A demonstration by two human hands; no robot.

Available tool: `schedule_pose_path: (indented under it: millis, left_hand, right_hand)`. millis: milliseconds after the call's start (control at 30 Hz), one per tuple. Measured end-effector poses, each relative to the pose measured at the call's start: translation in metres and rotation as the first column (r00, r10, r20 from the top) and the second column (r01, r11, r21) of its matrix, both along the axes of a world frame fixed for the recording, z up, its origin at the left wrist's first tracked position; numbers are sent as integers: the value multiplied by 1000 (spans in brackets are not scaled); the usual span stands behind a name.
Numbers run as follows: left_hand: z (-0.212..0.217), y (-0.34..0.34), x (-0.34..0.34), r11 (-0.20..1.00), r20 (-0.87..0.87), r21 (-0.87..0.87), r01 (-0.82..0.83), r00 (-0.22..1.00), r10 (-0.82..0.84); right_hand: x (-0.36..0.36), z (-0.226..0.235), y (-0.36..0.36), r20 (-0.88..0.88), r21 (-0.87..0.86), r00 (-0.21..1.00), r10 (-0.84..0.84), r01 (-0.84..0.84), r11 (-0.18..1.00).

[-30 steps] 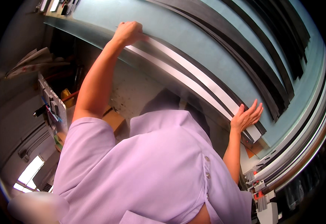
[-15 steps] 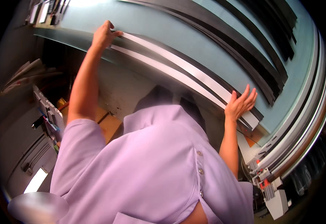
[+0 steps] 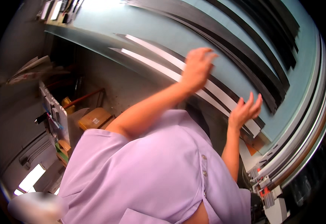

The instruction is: The person assembles window frame components on a workbench. They pick up long, curved metal strips and align them with a white profile, pressing them together to form a unit. The person repeats this process for multiple strips, stacking the finished assemblies on the table.

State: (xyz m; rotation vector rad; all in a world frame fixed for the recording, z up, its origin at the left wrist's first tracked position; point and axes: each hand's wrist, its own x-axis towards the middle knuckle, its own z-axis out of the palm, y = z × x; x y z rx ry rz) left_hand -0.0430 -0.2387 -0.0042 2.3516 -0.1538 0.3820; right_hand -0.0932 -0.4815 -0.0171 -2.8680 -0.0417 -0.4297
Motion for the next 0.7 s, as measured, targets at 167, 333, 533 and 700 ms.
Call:
schedule_pose_path:
  millis: [167, 333, 533, 700]
  left_hand:
    - [-27, -91, 10, 980, -101, 198, 33, 995, -13]
    - [-35, -39, 17, 937, -173, 344, -53, 978, 119]
    - [-41, 55, 25, 841, -140, 462, -281, 913, 382]
    - [-46, 152, 25, 734, 47, 468, -493, 843, 536]
  right_hand:
    - [31, -24, 48, 39, 77, 999, -8, 5, 997]
    - [27, -32, 48, -31, 64, 998, -50, 52, 997]
    - [28, -37, 46, -17, 51, 999, -49, 49, 997]
    - [29, -32, 49, -32, 23, 999, -44, 45, 999]
